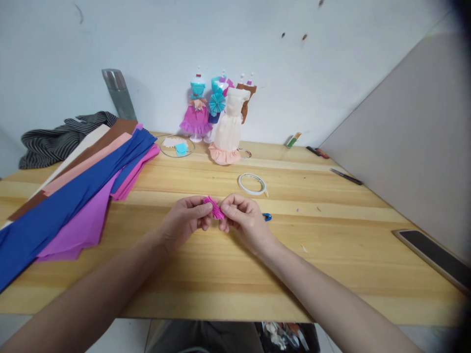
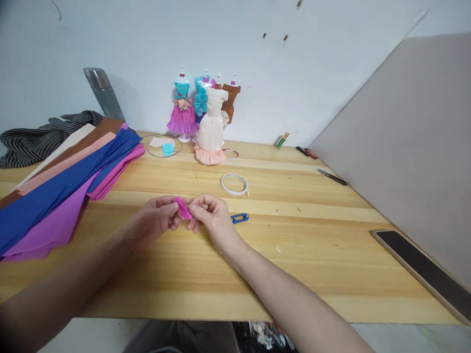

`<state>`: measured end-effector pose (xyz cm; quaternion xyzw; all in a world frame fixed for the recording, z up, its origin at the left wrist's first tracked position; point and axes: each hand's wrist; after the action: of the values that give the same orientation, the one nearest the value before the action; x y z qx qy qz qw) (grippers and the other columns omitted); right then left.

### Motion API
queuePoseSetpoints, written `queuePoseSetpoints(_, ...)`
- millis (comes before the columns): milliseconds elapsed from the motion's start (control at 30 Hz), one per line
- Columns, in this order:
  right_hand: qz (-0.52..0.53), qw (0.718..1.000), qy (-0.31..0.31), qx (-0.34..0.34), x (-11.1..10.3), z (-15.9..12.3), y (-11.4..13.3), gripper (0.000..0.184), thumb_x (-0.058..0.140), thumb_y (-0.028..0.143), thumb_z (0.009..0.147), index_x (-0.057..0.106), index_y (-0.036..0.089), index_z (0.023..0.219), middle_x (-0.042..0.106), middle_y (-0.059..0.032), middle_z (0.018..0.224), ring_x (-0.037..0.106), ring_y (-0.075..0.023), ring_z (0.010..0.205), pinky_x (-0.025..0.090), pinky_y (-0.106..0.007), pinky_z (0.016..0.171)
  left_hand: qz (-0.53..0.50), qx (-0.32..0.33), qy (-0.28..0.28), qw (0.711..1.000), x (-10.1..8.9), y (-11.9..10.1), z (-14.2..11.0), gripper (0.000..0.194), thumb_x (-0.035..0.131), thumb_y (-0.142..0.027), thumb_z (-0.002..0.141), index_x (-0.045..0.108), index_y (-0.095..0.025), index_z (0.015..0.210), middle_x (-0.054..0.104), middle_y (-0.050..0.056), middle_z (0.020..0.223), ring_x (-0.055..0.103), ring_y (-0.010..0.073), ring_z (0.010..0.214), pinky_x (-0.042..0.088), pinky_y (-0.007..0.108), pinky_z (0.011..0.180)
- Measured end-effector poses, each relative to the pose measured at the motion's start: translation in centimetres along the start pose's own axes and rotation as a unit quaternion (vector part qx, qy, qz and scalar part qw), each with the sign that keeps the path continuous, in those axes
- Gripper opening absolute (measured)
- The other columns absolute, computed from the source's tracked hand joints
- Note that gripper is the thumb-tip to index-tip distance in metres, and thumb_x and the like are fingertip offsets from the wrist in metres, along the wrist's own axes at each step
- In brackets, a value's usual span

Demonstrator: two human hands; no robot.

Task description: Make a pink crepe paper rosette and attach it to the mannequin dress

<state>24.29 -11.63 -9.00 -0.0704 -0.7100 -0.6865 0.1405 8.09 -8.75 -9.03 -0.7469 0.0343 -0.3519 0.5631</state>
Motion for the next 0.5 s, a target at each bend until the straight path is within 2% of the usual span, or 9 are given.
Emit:
queuePoseSetpoints(133, 0.031, 0.999, -0.01, 0.011, -0.01, 0.07, 0.06, 0.034, 0.082, 0.042, 0.063, 0.059, 0.017, 0.065, 0.063, 0.001, 0.047, 0.052, -0.0092, 0.038, 0.039, -0.019, 0.041, -0.002, 0.001, 0.02, 1.0, 0.12, -0.03, -0.07, 0.027, 0.081, -0.028, 0.065, 0.077, -0.013, 0.087, 0.065, 0.004, 0.07, 0.051, 0.0084, 0.058, 0.039, 0.02, 0.054)
queuePoseSetpoints(267, 0.029, 1.0, -0.007, 0.008, -0.14, 0.08, -0.02, 0.033, 0.08, 0.043, 0.065, 0.059, 0.018, 0.065, 0.062, 0.0018, 0.048, 0.053, -0.01, 0.04, 0.038, -0.02, 0.04, 0.005, 0.004, 0.013, 1.0, 0.4, -0.19, -0.2, 0.02, 0.08, -0.025, 0.066, 0.076, -0.012, 0.08, 0.067, 0.006, 0.071, 0.052, 0.0091, 0.058, 0.04, 0.021, 0.054)
queuePoseSetpoints(400, -0.042, 0.998, 0.024, -0.027, -0.21, -0.18, 0.11, 0.037, 0.075, 0.05, 0.069, 0.059, 0.017, 0.074, 0.063, 0.0, 0.055, 0.059, -0.0127, 0.048, 0.042, -0.023, 0.045, -0.003, 0.001, -0.004, 1.0, 0.38, -0.29, -0.18, 0.017, 0.08, -0.026, 0.066, 0.074, -0.011, 0.074, 0.064, 0.003, 0.063, 0.052, 0.008, 0.055, 0.041, 0.021, 0.053)
queuePoseSetpoints(500, -0.143, 0.987, 0.016, -0.073, 0.0, -0.45, 0.32, 0.035, 0.077, 0.045, 0.067, 0.06, 0.017, 0.08, 0.064, -0.0002, 0.062, 0.057, -0.0125, 0.052, 0.043, -0.024, 0.047, -0.018, 0.003, -0.021, 1.0, 0.34, -0.33, -0.1, 0.018, 0.082, -0.026, 0.064, 0.073, -0.011, 0.071, 0.063, 0.002, 0.061, 0.052, 0.0069, 0.053, 0.041, 0.019, 0.052)
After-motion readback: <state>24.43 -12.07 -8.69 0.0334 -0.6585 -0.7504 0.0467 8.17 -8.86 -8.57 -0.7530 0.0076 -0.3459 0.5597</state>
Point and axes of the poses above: each hand's wrist, its own z-axis towards the middle knuckle, its own x-axis out of the palm, y = z × x
